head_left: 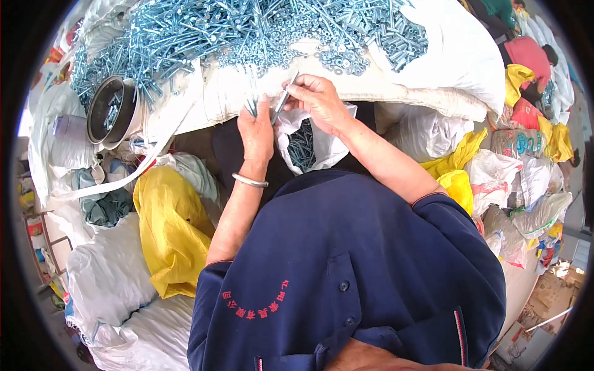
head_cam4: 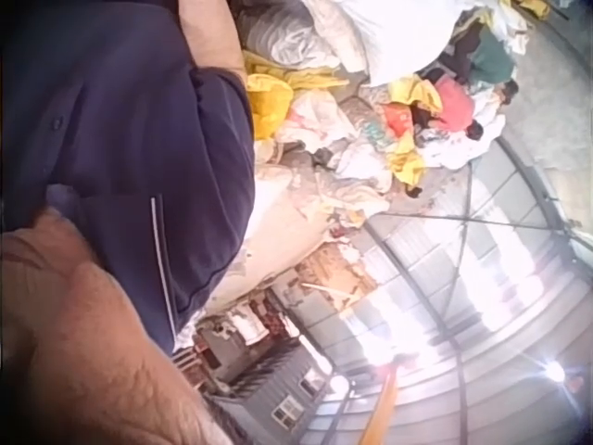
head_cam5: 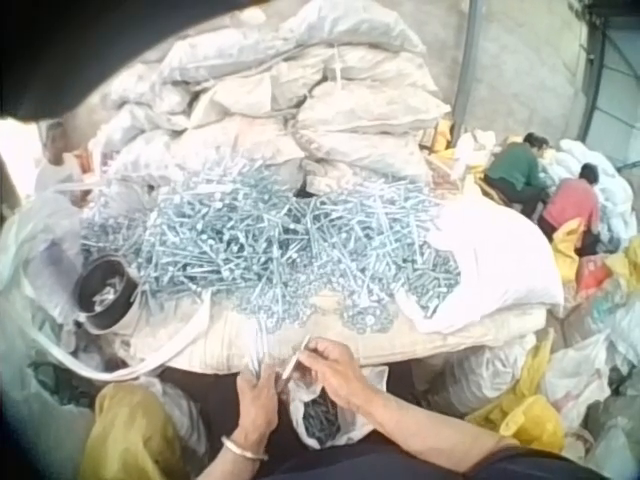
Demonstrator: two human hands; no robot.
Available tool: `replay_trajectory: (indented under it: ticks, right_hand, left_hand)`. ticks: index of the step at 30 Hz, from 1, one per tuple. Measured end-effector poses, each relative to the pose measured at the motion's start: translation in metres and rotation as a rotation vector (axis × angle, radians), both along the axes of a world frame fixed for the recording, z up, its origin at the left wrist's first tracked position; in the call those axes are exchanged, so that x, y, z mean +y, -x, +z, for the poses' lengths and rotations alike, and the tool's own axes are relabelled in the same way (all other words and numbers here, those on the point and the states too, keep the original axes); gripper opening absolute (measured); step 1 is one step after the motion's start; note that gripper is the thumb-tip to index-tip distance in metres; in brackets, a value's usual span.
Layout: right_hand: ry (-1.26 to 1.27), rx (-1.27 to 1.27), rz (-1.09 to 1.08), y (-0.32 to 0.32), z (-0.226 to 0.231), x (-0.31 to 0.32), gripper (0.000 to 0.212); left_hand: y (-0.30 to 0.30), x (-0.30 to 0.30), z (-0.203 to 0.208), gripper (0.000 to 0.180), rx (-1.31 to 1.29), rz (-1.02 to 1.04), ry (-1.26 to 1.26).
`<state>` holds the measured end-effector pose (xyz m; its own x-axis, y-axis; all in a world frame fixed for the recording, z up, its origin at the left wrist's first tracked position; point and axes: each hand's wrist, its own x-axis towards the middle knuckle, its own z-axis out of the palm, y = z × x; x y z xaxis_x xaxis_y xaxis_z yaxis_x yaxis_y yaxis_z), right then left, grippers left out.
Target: The person assembles small plastic components onto blue metal screws using a handheld tool.
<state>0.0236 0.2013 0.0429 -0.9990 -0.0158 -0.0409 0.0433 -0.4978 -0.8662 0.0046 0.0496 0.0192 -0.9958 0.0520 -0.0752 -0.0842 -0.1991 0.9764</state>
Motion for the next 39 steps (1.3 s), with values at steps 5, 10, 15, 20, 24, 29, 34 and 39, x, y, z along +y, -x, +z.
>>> replay_trajectory:
  ticks: [5,10,15,20,24,29,34,39]
  right_hand:
    - [-0.320,0.216,-0.100,0.032,0.030,0.026,0.022]
    - [-0.833,0.341,-0.087,0.043,0.042,0.031,0.018]
    - [-0.953,0.375,-0.078,0.043,0.039,0.021,0.016]
    - [-1.127,0.479,-0.072,0.039,0.026,0.010,0.015]
    - [-1.102,0.469,-0.131,0.040,0.019,0.009,0.017]
    - [-1.158,0.453,-0.153,0.040,0.021,0.008,0.020]
    - [-1.135,0.405,-0.198,0.033,0.020,0.011,0.023]
    - [-0.570,0.304,-0.157,0.028,0.017,0.014,0.043]
  left_hand:
    - [0.016,-0.009,0.021,0.021,0.008,0.121,-0.101]
    - [0.027,-0.013,0.041,0.015,-0.005,0.036,-0.186]
    - [0.038,0.003,0.069,0.022,0.123,-0.102,-0.113]
    - [0.055,0.008,0.070,0.016,0.382,-0.150,0.207]
    - [0.060,0.006,0.067,0.017,0.466,-0.128,0.315]
    - [0.059,0.001,0.062,0.025,0.282,-0.171,0.143]
    - [0.056,0.007,0.072,0.025,0.405,-0.153,0.274]
    - [0.054,0.013,0.076,0.024,0.486,-0.176,0.294]
